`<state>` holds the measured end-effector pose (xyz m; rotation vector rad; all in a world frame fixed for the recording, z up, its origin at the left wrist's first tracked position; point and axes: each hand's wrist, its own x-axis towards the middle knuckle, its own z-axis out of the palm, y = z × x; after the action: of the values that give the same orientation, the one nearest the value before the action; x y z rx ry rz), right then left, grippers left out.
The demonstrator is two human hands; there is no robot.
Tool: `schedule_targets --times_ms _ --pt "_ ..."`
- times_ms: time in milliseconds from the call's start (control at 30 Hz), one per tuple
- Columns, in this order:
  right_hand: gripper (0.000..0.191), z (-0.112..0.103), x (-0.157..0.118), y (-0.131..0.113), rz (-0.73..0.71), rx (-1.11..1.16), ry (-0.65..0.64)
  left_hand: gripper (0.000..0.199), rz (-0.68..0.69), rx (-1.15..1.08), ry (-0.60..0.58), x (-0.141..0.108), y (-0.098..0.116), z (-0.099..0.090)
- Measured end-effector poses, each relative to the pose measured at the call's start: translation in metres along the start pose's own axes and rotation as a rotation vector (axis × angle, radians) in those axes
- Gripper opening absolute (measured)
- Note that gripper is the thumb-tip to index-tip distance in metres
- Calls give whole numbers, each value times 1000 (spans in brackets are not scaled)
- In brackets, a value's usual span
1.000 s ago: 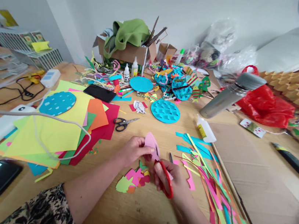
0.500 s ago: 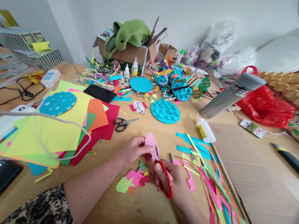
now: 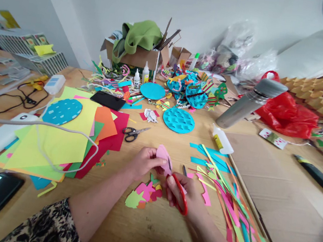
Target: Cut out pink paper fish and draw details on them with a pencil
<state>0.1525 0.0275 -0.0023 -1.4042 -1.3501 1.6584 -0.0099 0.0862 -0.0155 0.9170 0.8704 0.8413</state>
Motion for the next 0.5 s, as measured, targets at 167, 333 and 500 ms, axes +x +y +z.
schedule_targets --times_ms 167,333,500 --pt "51 0 1 2 -2 0 6 28 1 3 3 0 0 0" --pt "52 1 1 2 -2 10 2 28 -3 7 8 0 0 -1" --pt "53 0 1 1 7 22 2 29 -5 14 4 -1 1 0"
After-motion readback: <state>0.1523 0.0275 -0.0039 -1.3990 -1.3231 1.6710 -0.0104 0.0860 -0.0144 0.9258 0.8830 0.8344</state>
